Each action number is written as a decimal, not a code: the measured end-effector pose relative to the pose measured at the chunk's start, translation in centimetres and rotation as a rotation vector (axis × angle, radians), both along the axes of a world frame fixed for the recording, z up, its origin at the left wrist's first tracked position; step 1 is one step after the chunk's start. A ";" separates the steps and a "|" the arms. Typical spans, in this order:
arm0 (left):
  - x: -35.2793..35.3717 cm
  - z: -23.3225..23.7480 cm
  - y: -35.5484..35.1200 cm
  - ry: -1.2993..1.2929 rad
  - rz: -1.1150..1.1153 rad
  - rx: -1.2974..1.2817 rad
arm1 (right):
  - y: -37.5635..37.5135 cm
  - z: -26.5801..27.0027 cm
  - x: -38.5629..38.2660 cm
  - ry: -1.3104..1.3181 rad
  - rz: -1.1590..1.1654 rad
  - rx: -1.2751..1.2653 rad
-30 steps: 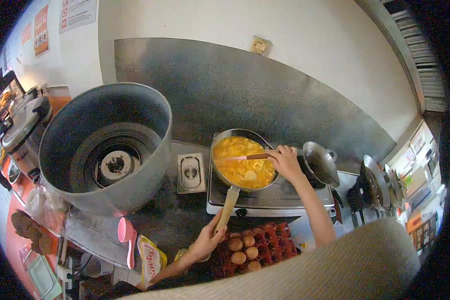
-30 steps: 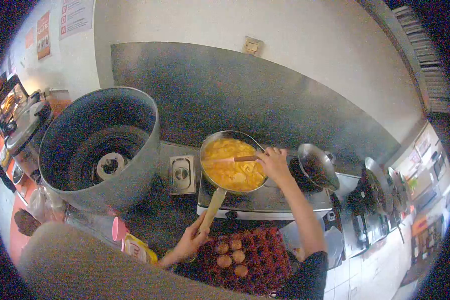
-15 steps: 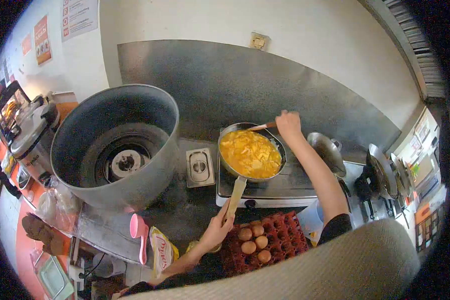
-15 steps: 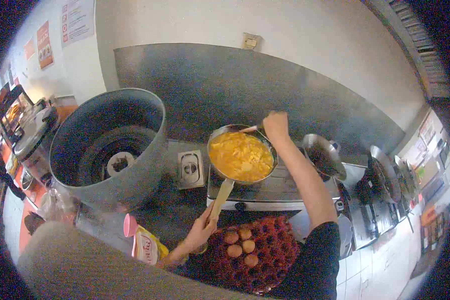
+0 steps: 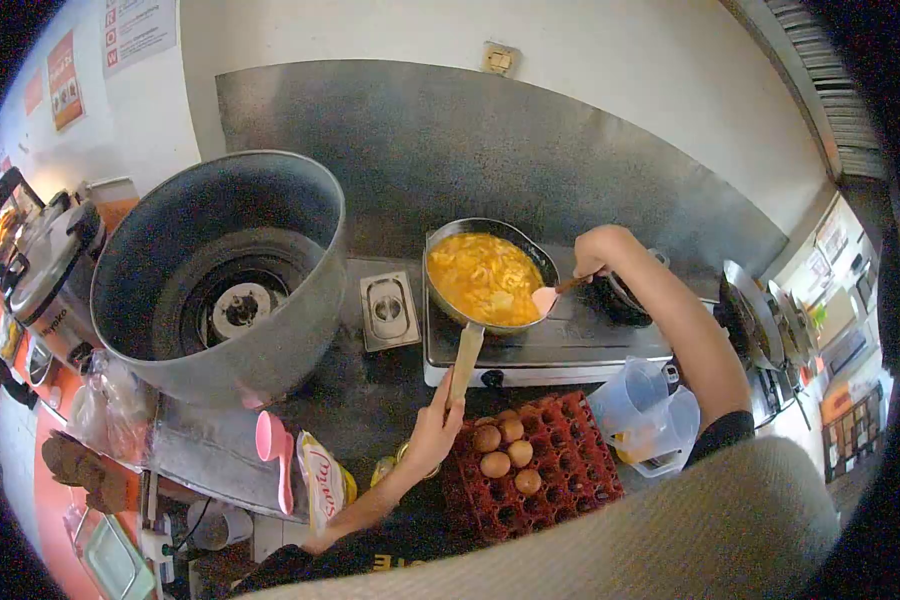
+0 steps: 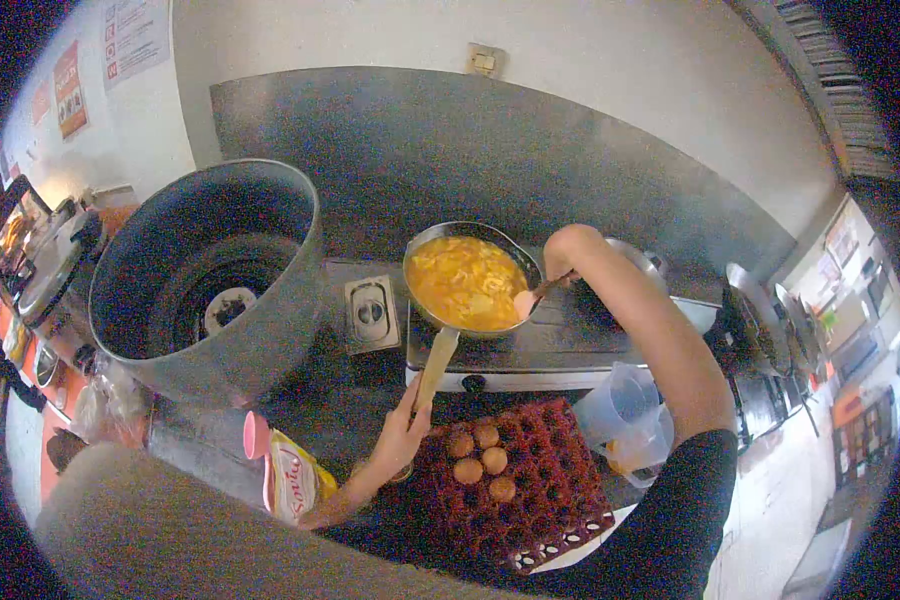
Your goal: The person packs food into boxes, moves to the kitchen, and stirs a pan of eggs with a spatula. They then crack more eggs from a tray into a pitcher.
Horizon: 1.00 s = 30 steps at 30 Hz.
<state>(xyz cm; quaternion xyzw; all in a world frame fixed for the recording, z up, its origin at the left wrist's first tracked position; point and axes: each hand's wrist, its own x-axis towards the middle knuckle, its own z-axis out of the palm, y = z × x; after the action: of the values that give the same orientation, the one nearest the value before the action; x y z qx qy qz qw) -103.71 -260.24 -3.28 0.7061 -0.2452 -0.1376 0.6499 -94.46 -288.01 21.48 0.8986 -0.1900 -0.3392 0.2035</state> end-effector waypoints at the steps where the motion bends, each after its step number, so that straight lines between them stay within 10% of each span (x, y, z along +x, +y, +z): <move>1: 0.1 -0.1 0.0 -0.013 -0.001 -0.005 | -0.4 -0.3 0.4 0.069 -0.064 0.077; 10: 0.3 0.2 0.1 -0.031 -0.001 0.024 | -0.2 -2.2 0.9 -0.065 -0.167 0.453; 21: 0.3 0.9 0.2 -0.017 -0.019 0.039 | 3.0 -2.9 -5.1 -0.688 0.273 0.250; 30: 0.2 0.6 0.3 0.039 -0.038 0.023 | 2.0 -14.9 -9.4 -0.881 0.394 0.354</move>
<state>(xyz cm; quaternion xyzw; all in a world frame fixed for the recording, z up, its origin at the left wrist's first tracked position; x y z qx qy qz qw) -103.51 -259.94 -2.67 0.7059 -0.2441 -0.1666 0.6437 -103.81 -286.05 6.54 0.9956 -0.0242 0.0896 0.0090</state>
